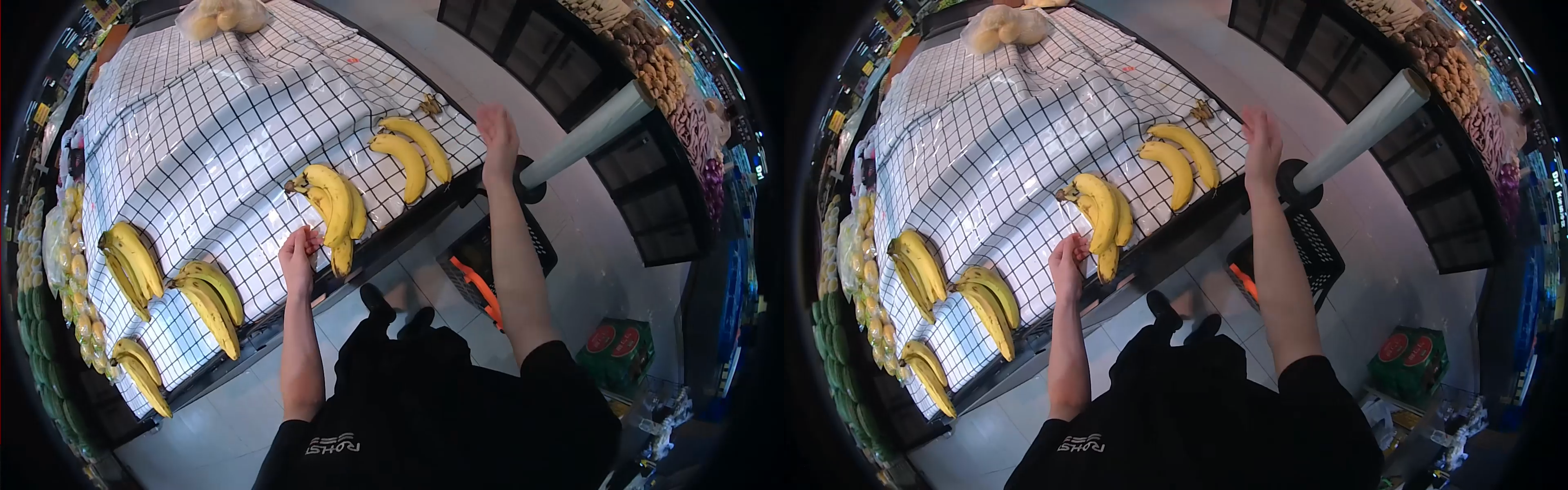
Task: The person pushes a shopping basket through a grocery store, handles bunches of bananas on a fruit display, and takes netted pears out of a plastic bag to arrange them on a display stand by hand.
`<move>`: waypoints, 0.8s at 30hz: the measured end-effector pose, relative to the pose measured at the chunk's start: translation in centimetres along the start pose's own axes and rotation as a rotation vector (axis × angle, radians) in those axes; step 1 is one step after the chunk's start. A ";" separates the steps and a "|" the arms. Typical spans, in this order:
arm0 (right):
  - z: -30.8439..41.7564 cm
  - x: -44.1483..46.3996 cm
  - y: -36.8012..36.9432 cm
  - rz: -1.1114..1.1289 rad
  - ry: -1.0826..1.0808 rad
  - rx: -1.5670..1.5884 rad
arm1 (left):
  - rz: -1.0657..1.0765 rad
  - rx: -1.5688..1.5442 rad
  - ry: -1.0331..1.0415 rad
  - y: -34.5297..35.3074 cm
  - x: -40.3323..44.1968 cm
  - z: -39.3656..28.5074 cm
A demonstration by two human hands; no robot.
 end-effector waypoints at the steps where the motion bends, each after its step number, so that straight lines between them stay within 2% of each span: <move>1: -1.2 2.8 1.8 0.008 -0.011 0.010 | 0.005 -0.015 0.013 -0.2 0.1 0.2; 2: -2.9 4.5 5.0 0.160 0.085 -0.147 | 0.010 -0.027 0.021 -0.5 0.2 0.4; 4: -4.6 0.6 13.4 0.582 0.031 -0.209 | -0.026 -0.028 0.010 -0.3 -0.2 0.0; 6: 0.6 -11.0 19.7 1.342 0.163 0.063 | -0.038 -0.048 -0.002 -0.7 0.2 0.4; 8: -0.4 -14.6 19.7 1.360 0.222 0.046 | 0.054 -0.058 0.018 -1.8 0.9 2.0; 10: -1.5 -16.5 20.3 1.371 0.318 0.044 | -0.005 -0.055 0.001 -0.5 0.2 0.6; 12: -3.8 -12.7 17.7 0.926 0.230 -0.106 | -0.010 -0.048 -0.011 -0.5 0.1 0.5; 14: -5.6 -10.7 13.6 0.612 0.235 0.031 | -0.014 -0.044 -0.020 -0.2 0.2 0.4; 16: -5.5 -10.8 9.5 0.441 0.308 -0.004 | -0.018 -0.034 -0.036 -0.1 0.2 0.3; 20: -6.0 -13.5 2.0 0.156 0.315 -0.105 | 0.010 0.005 -0.051 0.5 0.4 0.1; 24: -8.3 -17.2 -5.1 0.034 0.277 -0.216 | -0.012 0.047 -0.054 0.7 0.0 -0.6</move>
Point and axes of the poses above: each hand's wrist, its own x-axis towards the middle knuckle, its own y-axis out of the palm, z = x × y, the point moved 5 cm from there along x, towards the middle knuckle
